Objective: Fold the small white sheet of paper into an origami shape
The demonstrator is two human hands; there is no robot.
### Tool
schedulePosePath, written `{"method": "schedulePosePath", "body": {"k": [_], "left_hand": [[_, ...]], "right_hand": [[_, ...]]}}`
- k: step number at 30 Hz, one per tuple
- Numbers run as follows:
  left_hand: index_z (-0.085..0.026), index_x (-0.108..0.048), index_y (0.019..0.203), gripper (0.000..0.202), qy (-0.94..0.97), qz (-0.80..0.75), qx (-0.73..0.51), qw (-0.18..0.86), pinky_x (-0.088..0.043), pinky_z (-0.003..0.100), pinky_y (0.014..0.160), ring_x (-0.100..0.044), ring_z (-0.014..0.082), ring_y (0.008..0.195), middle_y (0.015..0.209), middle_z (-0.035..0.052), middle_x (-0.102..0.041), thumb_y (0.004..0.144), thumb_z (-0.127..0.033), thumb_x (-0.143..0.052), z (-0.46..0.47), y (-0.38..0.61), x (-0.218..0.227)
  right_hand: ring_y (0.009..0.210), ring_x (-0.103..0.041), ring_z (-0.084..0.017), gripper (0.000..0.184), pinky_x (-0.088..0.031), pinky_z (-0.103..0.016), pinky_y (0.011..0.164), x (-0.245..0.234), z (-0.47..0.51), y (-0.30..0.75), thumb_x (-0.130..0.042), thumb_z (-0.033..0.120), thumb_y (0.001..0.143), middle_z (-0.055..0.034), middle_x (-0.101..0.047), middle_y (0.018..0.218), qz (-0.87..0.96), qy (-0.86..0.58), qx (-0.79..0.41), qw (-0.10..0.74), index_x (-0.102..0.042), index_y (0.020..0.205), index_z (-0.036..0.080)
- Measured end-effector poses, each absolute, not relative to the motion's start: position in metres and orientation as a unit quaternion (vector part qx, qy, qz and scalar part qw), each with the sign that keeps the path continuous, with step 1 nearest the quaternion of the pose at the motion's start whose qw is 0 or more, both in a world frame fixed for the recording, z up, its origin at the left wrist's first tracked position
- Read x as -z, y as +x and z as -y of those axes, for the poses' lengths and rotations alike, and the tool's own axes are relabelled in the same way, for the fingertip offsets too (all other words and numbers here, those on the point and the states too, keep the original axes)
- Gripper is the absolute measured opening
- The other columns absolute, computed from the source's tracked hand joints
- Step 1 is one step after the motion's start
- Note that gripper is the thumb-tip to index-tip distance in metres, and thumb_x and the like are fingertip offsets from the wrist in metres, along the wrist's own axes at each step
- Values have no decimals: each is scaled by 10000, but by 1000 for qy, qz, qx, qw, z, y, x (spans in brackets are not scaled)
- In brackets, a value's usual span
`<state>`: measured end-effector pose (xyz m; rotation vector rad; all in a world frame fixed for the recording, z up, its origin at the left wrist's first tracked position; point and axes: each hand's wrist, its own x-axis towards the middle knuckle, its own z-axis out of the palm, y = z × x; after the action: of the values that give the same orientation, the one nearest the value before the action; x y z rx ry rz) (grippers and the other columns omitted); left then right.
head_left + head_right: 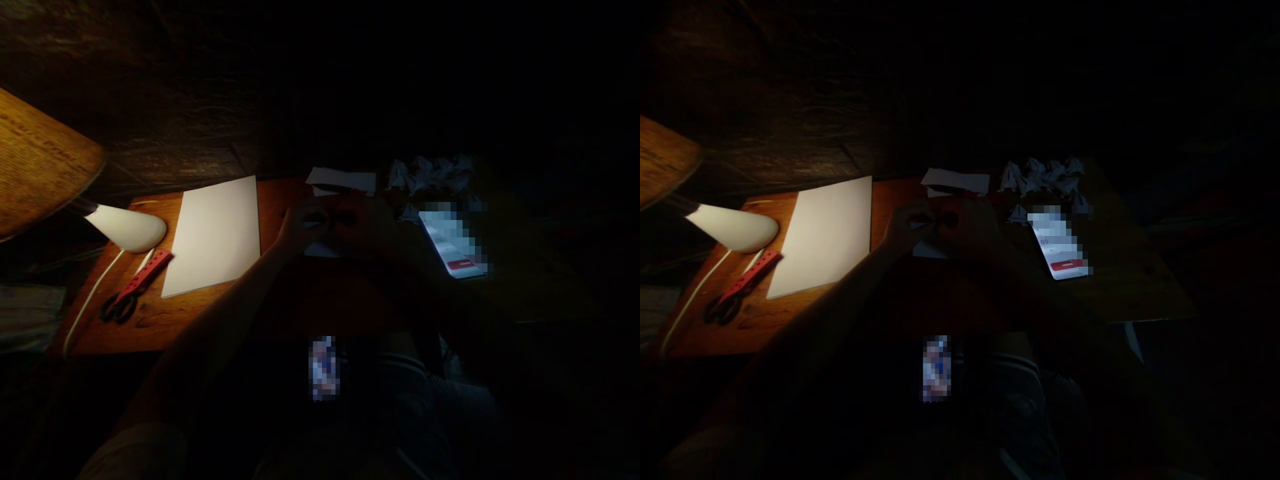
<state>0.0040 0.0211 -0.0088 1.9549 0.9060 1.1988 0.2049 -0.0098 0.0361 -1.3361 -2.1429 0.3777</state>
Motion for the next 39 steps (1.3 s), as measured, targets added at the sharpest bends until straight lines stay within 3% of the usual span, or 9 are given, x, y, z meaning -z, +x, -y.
{"method": "schedulePosePath", "body": {"k": [13, 24, 33, 39], "left_hand": [[-221, -697, 659, 88, 717, -382, -477, 336, -477, 323, 706, -595, 145, 734, 749, 9, -652, 718, -214, -761, -22, 6, 7], [-219, -712, 652, 81, 696, -385, -495, 349, -454, 320, 710, -588, 147, 727, 718, -3, -644, 696, -218, -781, -21, 4, 2], [-234, -706, 606, 107, 648, -408, -529, 366, -449, 321, 685, -560, 138, 694, 696, -7, -648, 657, -206, -796, -27, 0, 4], [-229, -674, 602, 126, 630, -427, -530, 375, -458, 337, 706, -560, 150, 705, 681, -10, -644, 656, -225, -787, -31, -2, 7]], "right_hand": [[865, -757, -261, 232, -540, -376, 770, -32, 4, 206, -734, 397, 860, -74, -847, 982, 772, -557, -157, 262, -873, 960, 240], [856, -766, -268, 222, -551, -365, 748, -26, -4, 214, -710, 322, 823, -98, -838, 936, 761, -540, -199, 301, -867, 913, 193], [766, -745, -240, 193, -520, -343, 686, -25, -9, 223, -736, 359, 793, -51, -831, 830, 722, -585, -178, 325, -874, 859, 241], [754, -729, -233, 160, -524, -345, 694, -28, -11, 224, -738, 314, 804, -61, -819, 830, 708, -582, -210, 341, -855, 839, 210]]}}
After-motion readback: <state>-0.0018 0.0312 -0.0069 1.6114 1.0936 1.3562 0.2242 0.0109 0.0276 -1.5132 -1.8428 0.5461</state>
